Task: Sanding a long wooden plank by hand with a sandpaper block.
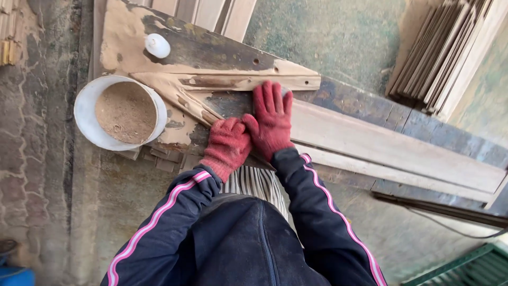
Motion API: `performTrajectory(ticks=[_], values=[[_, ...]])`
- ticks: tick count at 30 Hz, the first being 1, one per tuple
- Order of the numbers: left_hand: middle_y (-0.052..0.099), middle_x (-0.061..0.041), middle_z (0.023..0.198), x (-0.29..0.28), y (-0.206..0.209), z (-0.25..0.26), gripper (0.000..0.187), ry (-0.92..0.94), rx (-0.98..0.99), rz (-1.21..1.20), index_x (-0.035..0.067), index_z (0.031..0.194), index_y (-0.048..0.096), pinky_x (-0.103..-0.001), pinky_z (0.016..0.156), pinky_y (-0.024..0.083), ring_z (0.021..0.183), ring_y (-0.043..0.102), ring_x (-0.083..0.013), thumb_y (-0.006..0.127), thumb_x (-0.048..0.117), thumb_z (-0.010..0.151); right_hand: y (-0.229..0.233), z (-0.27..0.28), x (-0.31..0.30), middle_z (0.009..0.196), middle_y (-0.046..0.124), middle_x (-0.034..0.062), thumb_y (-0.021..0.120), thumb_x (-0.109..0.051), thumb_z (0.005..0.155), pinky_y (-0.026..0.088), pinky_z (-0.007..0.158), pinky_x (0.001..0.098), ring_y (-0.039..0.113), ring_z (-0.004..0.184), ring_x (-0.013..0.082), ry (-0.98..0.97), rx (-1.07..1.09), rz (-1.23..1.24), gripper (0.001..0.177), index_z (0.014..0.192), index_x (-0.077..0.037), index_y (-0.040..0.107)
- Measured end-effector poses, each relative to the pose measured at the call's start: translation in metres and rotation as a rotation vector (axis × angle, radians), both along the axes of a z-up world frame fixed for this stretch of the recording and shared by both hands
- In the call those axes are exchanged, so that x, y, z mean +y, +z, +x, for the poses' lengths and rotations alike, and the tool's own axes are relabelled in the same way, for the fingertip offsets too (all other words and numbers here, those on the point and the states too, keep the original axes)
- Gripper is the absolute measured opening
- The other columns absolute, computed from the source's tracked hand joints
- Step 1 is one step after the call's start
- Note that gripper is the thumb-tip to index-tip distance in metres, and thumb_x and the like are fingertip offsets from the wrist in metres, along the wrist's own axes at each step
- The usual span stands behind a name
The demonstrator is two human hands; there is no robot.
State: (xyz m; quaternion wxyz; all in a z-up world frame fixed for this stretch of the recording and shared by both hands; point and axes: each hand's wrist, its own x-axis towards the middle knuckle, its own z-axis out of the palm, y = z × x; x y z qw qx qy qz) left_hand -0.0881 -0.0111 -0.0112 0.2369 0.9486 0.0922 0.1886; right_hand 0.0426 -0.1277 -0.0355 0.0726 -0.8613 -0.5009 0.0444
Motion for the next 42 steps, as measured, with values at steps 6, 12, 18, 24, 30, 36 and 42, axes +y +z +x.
performTrajectory(ticks=[6, 12, 18, 24, 30, 36, 42], values=[[0.058, -0.001, 0.088, 0.011, 0.005, 0.008, 0.011, -0.103, -0.012, -0.009, 0.015, 0.074, 0.062, -0.037, 0.077, 0.048, 0.091, 0.058, -0.0225, 0.068, 0.021, 0.068, 0.023, -0.029, -0.020, 0.152, 0.051, 0.0198, 0.026, -0.071, 0.102, 0.032, 0.117, 0.0640, 0.046, 0.142, 0.0422, 0.008, 0.014, 0.165, 0.082, 0.147, -0.008, 0.054], [0.061, 0.001, 0.096, 0.000, -0.021, 0.004, 0.010, -0.072, 0.019, 0.105, 0.022, 0.081, 0.069, -0.041, 0.083, 0.051, 0.101, 0.061, -0.0221, 0.072, 0.027, 0.074, 0.014, 0.007, -0.007, 0.149, 0.053, 0.0203, 0.037, -0.068, 0.102, 0.033, 0.116, 0.0636, 0.048, 0.140, 0.0409, -0.016, -0.057, 0.242, 0.077, 0.148, -0.008, 0.054], [0.058, 0.006, 0.100, 0.003, -0.018, 0.009, 0.018, -0.091, 0.037, 0.096, 0.026, 0.086, 0.069, -0.038, 0.081, 0.051, 0.100, 0.060, -0.0182, 0.073, 0.032, 0.069, 0.039, -0.022, -0.032, 0.146, 0.055, 0.0191, 0.029, -0.076, 0.098, 0.034, 0.115, 0.0637, 0.049, 0.138, 0.0397, 0.004, 0.035, 0.205, 0.087, 0.146, -0.007, 0.055], [0.059, 0.004, 0.104, -0.005, -0.026, 0.005, 0.013, -0.056, 0.009, 0.181, 0.023, 0.087, 0.070, -0.039, 0.082, 0.052, 0.102, 0.062, -0.0207, 0.070, 0.031, 0.076, 0.023, -0.003, -0.037, 0.151, 0.053, 0.0152, 0.040, -0.072, 0.098, 0.031, 0.121, 0.0620, 0.046, 0.144, 0.0361, -0.023, 0.005, 0.219, 0.081, 0.149, -0.012, 0.052], [0.057, 0.005, 0.107, -0.006, -0.040, 0.002, 0.025, -0.063, -0.033, 0.204, 0.027, 0.109, 0.072, -0.038, 0.084, 0.052, 0.107, 0.061, -0.0174, 0.070, 0.039, 0.088, 0.010, 0.056, -0.200, 0.167, 0.035, 0.0175, 0.064, -0.053, 0.097, 0.016, 0.124, 0.0607, 0.027, 0.154, 0.0389, -0.323, -0.009, -0.005, 0.082, 0.164, -0.015, 0.037], [0.055, 0.006, 0.105, -0.005, -0.030, 0.007, 0.020, -0.054, -0.049, 0.193, 0.027, 0.108, 0.072, -0.037, 0.083, 0.053, 0.103, 0.062, -0.0165, 0.069, 0.039, 0.092, 0.017, 0.099, -0.242, 0.174, 0.008, 0.0175, 0.030, -0.065, 0.105, 0.000, 0.128, 0.0570, 0.006, 0.159, 0.0374, -1.017, 0.111, -0.334, 0.083, 0.169, -0.014, 0.013], [0.054, 0.005, 0.108, -0.004, -0.034, 0.001, 0.024, -0.052, -0.012, 0.198, 0.027, 0.111, 0.070, -0.039, 0.085, 0.053, 0.106, 0.061, -0.0173, 0.067, 0.042, 0.093, 0.024, 0.011, -0.055, 0.170, 0.024, 0.0212, 0.061, -0.058, 0.093, 0.002, 0.126, 0.0645, 0.016, 0.157, 0.0424, -0.318, 0.182, -0.128, 0.091, 0.164, -0.011, 0.028]])
